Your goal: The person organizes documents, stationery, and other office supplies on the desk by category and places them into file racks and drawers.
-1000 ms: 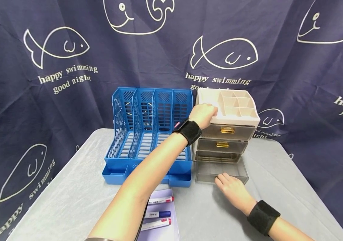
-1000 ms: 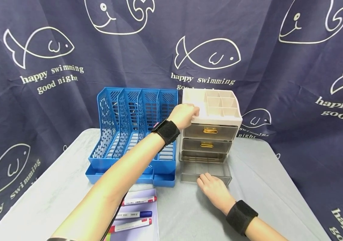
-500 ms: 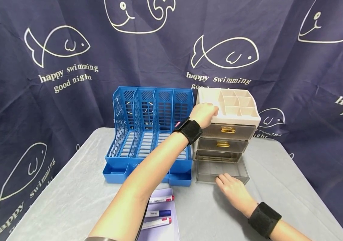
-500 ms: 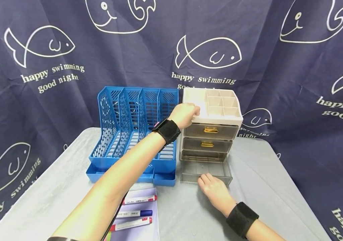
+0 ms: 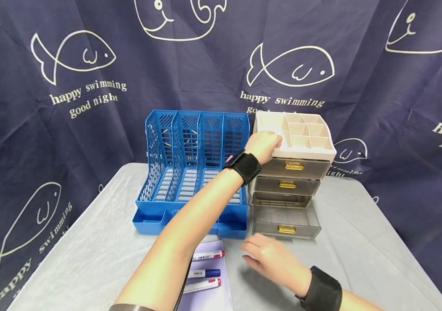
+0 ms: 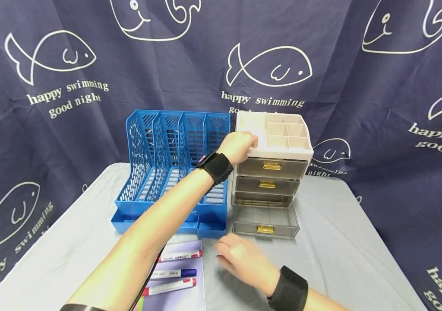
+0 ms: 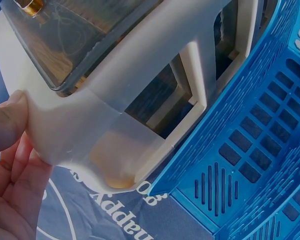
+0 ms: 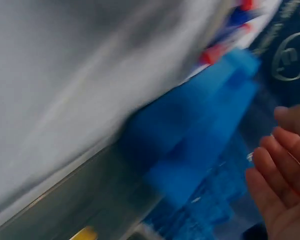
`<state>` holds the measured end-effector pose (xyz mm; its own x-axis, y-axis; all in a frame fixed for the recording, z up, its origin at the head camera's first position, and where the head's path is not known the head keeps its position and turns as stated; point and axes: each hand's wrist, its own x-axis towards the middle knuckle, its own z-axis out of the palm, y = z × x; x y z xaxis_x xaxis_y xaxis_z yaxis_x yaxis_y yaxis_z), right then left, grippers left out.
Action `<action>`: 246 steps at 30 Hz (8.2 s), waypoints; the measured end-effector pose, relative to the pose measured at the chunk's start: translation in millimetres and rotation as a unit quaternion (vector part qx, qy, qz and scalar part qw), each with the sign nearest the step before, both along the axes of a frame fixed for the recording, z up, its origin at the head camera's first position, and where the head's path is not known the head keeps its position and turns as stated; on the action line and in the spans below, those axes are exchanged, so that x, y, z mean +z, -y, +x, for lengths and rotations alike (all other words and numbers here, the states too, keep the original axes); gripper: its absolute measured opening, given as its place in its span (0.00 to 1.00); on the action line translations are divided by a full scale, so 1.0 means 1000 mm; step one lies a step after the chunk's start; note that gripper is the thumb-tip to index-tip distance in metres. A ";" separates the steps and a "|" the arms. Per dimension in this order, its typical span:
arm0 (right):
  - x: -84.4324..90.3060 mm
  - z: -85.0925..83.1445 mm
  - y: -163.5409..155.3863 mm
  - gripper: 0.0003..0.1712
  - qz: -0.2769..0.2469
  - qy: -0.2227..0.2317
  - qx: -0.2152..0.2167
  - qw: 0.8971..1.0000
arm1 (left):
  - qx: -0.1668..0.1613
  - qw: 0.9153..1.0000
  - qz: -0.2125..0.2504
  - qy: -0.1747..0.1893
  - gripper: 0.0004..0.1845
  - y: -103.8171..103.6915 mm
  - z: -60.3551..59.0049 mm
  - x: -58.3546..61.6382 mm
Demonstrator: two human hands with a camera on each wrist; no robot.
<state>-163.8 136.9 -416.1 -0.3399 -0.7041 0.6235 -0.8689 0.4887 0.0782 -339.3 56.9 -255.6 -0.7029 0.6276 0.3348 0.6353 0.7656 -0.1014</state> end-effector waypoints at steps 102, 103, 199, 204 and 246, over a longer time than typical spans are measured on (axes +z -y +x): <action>0.011 -0.096 -0.104 0.15 0.051 0.157 -0.218 0.962 | -0.002 1.000 0.010 -0.014 0.13 0.001 0.000 -0.001; 0.009 -0.099 -0.105 0.15 0.058 0.169 -0.212 0.961 | -0.001 1.000 0.009 -0.014 0.13 0.001 0.000 -0.002; -0.029 0.012 0.113 0.12 0.163 0.155 -0.066 0.972 | -0.010 1.000 0.013 -0.011 0.14 -0.001 -0.002 -0.001; -0.019 0.008 0.098 0.12 0.152 0.161 -0.052 0.974 | -0.007 1.000 0.009 -0.011 0.14 -0.001 -0.001 -0.001; 0.044 -0.044 -0.049 0.16 0.020 0.186 -0.201 0.962 | -0.010 1.000 0.010 -0.008 0.14 -0.002 -0.002 -0.002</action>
<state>-207.7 185.6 -371.8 -0.7834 -0.4905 0.3818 -0.5824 0.7937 -0.1754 -340.9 58.5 -257.8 -0.6848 0.6346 0.3581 0.6493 0.7545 -0.0956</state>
